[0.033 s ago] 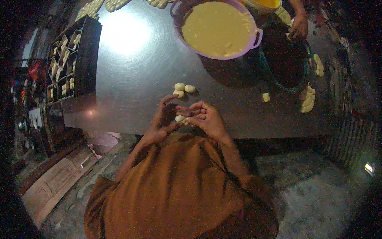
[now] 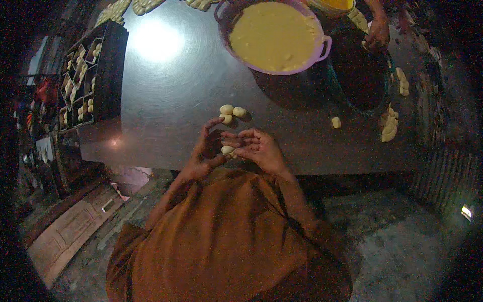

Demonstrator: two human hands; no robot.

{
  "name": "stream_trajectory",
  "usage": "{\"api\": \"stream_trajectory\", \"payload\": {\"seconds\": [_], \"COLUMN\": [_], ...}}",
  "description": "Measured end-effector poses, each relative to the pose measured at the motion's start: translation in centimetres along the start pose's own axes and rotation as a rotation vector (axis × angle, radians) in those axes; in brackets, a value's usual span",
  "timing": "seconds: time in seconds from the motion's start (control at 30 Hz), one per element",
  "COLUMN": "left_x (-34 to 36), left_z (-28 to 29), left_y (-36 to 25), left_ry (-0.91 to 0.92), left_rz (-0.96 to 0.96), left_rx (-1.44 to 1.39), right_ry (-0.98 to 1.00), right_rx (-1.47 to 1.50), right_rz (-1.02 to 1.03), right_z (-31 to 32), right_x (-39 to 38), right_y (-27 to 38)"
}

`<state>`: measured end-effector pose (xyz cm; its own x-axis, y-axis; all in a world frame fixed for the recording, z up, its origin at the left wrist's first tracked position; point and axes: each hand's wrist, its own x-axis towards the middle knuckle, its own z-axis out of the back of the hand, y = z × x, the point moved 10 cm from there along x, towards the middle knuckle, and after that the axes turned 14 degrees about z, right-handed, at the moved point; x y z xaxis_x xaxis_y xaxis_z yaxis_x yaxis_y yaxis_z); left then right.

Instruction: The person prepares dough for baking by hand-dipping small pieces into liquid and paste mixtures, folding them, and placing the shaped dough into metal molds on the table.

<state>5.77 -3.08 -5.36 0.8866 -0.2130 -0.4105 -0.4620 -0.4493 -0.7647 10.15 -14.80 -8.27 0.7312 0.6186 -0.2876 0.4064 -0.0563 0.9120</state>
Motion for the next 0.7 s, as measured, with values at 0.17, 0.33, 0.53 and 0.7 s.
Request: {"api": "stream_trajectory", "payload": {"seconds": [0.17, 0.33, 0.53, 0.7], "left_x": [0.4, -0.5, -5.2, -7.2], "left_z": [0.9, 8.4, 16.0, 18.5], "left_y": [-0.7, -2.0, -2.5, -0.5], "left_ry": [-0.001, -0.285, -0.621, -0.724], "left_rz": [-0.009, -0.217, -0.233, -0.202], "left_rx": [-0.244, -0.16, -0.198, -0.255], "right_ry": [0.196, 0.195, 0.032, -0.016], "right_rx": [-0.196, -0.99, -1.385, -1.365], "right_rz": [-0.003, 0.387, 0.799, 0.693], "right_z": [-0.6, 0.0, -0.1, -1.0], "right_x": [1.2, 3.3, 3.8, 3.7], "right_y": [-0.8, 1.9, -0.3, 2.1]}}
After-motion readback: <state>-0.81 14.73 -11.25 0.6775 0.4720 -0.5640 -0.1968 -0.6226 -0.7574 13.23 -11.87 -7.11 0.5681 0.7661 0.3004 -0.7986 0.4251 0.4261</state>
